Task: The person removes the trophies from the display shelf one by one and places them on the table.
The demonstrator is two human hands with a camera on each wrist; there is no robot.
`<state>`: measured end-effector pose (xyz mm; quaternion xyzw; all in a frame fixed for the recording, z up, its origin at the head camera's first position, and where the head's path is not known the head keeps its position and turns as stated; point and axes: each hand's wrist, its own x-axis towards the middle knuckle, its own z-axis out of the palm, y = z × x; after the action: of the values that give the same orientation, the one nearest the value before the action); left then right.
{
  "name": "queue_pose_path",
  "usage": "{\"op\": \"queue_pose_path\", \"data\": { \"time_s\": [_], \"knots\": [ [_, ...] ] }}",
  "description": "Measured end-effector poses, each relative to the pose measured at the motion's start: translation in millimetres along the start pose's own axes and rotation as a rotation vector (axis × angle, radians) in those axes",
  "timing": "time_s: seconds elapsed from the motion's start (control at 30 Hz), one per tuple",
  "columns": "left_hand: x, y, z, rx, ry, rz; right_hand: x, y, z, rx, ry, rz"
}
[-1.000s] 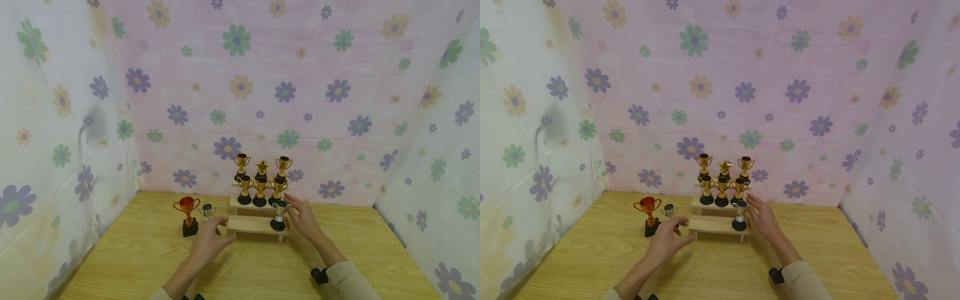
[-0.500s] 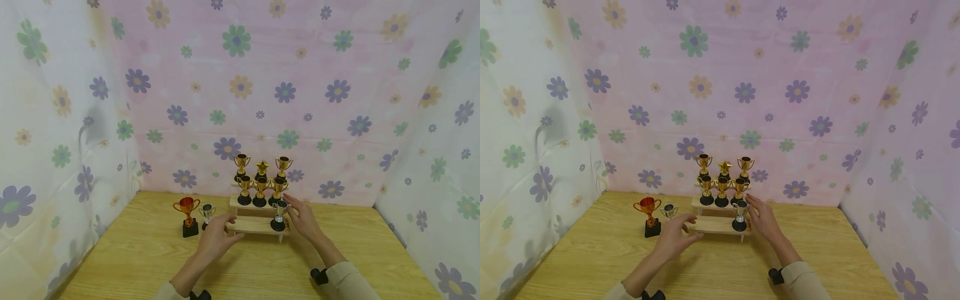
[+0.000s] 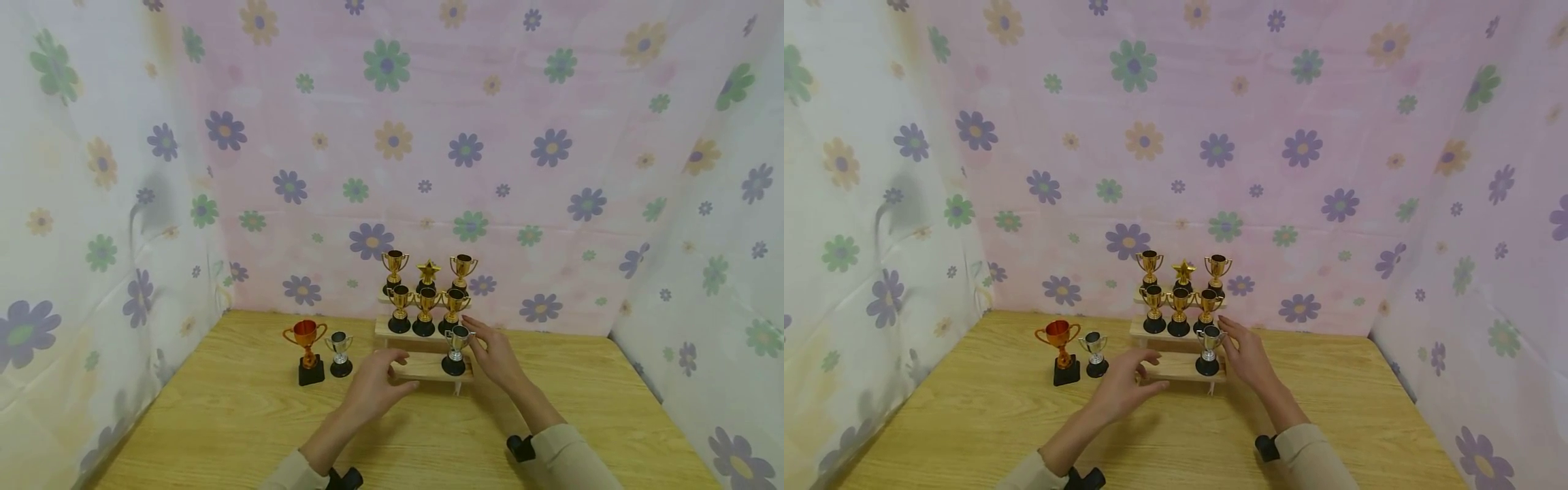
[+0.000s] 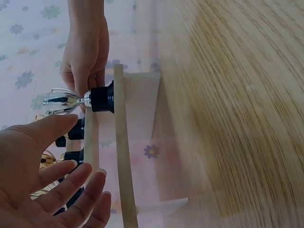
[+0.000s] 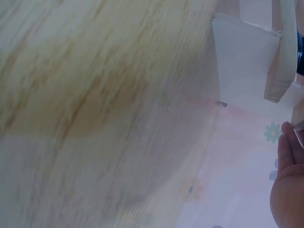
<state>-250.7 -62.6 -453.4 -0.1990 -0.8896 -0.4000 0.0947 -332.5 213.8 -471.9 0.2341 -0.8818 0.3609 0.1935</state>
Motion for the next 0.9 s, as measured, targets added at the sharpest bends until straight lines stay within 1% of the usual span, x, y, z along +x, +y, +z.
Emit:
{"op": "queue_pose_path", "data": {
  "time_s": [0.2, 0.4, 0.53, 0.77, 0.9],
  "knots": [
    [7.3, 3.2, 11.7, -0.037, -0.014, 0.032, -2.9, 2.1, 1.0, -0.013, -0.005, 0.003],
    [15.4, 10.1, 21.5, -0.093, -0.031, 0.026, -3.7, 1.4, 0.5, 0.002, 0.007, 0.001],
    [19.3, 12.3, 26.1, -0.102, -0.026, 0.032, -2.1, -0.6, 0.1, -0.001, 0.006, 0.003],
    [23.5, 9.9, 32.4, -0.122, -0.033, 0.013, 0.1, -3.2, -0.3, -0.018, 0.006, 0.009],
    [25.6, 8.0, 35.3, -0.129, -0.028, 0.026, 1.6, -3.4, 0.1, -0.022, 0.009, 0.009]
  ]
}}
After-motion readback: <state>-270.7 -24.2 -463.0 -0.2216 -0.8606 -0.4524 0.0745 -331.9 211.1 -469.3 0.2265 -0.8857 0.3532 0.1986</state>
